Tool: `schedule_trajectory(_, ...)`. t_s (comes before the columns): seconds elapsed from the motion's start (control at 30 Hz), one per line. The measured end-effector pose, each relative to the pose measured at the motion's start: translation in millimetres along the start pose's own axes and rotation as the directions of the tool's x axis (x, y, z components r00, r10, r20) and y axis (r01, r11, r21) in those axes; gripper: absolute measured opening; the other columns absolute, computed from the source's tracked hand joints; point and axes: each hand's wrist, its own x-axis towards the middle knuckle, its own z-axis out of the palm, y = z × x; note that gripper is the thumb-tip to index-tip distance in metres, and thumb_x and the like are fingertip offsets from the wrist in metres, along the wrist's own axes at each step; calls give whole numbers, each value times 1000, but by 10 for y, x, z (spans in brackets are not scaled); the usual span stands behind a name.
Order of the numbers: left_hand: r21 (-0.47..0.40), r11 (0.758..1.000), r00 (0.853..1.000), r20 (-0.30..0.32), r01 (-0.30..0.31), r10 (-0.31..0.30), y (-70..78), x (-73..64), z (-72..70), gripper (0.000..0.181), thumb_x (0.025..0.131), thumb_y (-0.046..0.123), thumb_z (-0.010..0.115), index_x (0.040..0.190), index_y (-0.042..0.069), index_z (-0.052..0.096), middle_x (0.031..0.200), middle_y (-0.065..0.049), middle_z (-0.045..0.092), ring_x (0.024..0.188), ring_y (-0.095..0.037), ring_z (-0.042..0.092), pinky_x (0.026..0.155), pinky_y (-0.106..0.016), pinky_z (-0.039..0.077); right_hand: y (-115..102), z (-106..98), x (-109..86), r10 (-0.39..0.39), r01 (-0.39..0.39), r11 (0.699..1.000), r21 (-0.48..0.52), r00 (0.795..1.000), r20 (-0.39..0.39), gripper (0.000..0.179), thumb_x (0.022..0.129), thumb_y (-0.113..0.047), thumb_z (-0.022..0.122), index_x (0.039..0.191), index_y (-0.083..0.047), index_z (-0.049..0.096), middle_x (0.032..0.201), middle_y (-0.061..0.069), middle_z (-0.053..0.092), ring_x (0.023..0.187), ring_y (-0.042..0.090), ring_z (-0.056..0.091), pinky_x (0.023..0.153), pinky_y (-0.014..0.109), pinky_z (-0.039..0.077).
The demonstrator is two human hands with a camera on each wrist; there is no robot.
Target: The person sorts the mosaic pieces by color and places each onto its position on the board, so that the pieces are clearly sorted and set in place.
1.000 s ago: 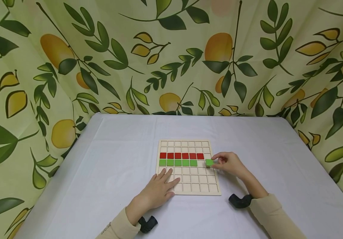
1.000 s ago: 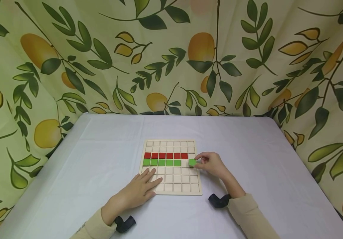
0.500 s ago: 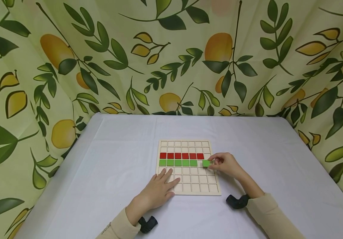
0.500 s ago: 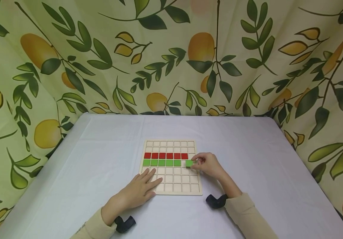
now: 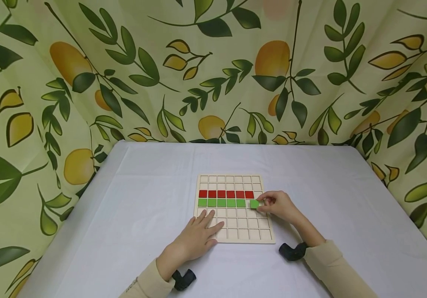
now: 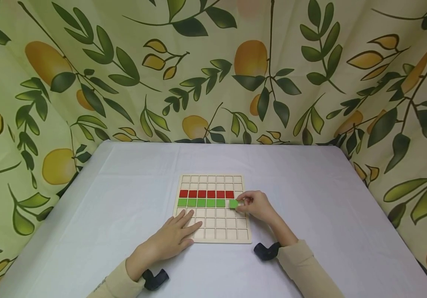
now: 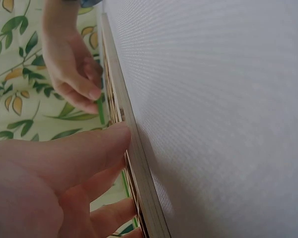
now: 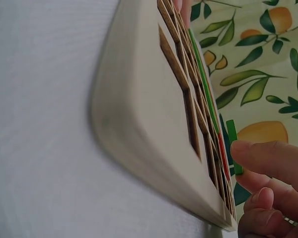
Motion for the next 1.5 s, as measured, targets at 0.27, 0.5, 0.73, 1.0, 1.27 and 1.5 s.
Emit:
schedule_trajectory(0.27,3,1000,1000,1,2,-2,-5,-2,-5,48,97,32,53,144,26,46,159,-11,31,149,-35,27,116,-57,33,-5,45,42,-21,21,999,-46,1000,-18,24,76,-4,78,96,5,70,65,-1,50,57,7,41,48,17,33)
schedule_trajectory(0.5,-16,1000,1000,6,6,-6,-4,0,-7,48,97,32,54,144,26,46,160,-11,30,149,-35,26,116,-58,32,-19,75,76,-28,27,999,-47,999,-25,23,75,-4,78,95,6,70,65,1,52,57,7,42,48,16,34)
schedule_trajectory(0.73,-20,1000,1000,8,6,-5,16,3,-19,48,97,31,54,144,26,46,159,-11,30,149,-35,27,116,-58,32,-24,86,90,-12,11,998,-64,1000,-26,23,74,-5,78,94,4,70,65,1,52,59,9,42,49,16,33)
schedule_trajectory(1.0,-21,1000,1000,8,12,-12,24,1,-30,48,97,31,54,144,25,47,159,-12,31,148,-36,27,116,-58,32,-36,81,108,-9,8,998,-68,1000,-17,22,77,-6,77,95,4,70,65,1,51,59,10,42,50,17,33)
schedule_trajectory(1.27,-29,999,1000,4,14,-13,26,-4,-42,48,97,30,54,144,25,47,159,-12,31,148,-36,27,116,-59,32,-49,97,113,-4,2,998,-67,1000,-26,22,76,-6,77,94,4,70,64,0,51,58,8,42,50,16,33)
schedule_trajectory(1.5,-15,1000,1000,12,12,-12,29,-5,-34,48,97,31,54,144,26,46,159,-12,31,148,-35,28,116,-58,32,-47,102,105,7,-8,998,-60,1000,-19,22,77,-5,77,95,4,70,64,1,51,59,11,43,50,17,33)
